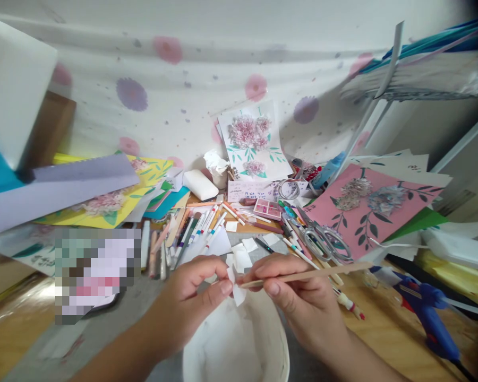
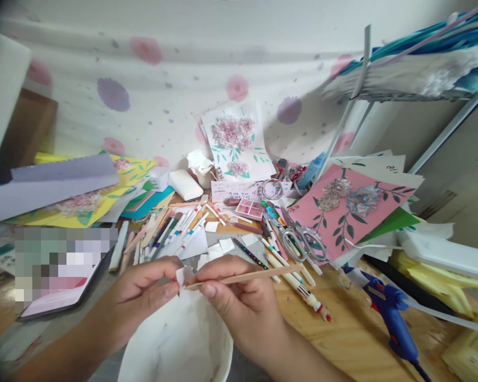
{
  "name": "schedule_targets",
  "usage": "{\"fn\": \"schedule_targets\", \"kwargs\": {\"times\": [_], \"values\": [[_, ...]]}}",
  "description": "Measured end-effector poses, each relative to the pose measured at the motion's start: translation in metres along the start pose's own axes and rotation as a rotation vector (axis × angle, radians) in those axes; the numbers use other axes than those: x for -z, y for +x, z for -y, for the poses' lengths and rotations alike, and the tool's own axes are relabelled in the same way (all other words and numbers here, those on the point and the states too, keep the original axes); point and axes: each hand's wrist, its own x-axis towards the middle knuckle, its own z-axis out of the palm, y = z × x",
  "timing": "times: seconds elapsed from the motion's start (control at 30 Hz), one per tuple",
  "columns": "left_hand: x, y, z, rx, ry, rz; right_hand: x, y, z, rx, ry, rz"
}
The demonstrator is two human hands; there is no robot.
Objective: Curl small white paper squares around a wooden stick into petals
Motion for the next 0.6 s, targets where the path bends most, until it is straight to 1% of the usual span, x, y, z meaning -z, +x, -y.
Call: {"fn": "schedule_targets", "kwargs": {"times": [0.1,0.27,0.6], "values": [[0.002,0.001,0.003,-0.037,0.028,0.018,0.001,0.001,0.001,0.022,-0.028,-0.001],[0.004,0.003,0.006,-0.124,0.079,0.086,0.000,0.002,0.003,0.053,-0.059,0.002],[0.002,0.003,0.013,-0.273,0.184,-0.016,0.000,-0.001,-0.001,0.057,-0.010,0.003]]}}
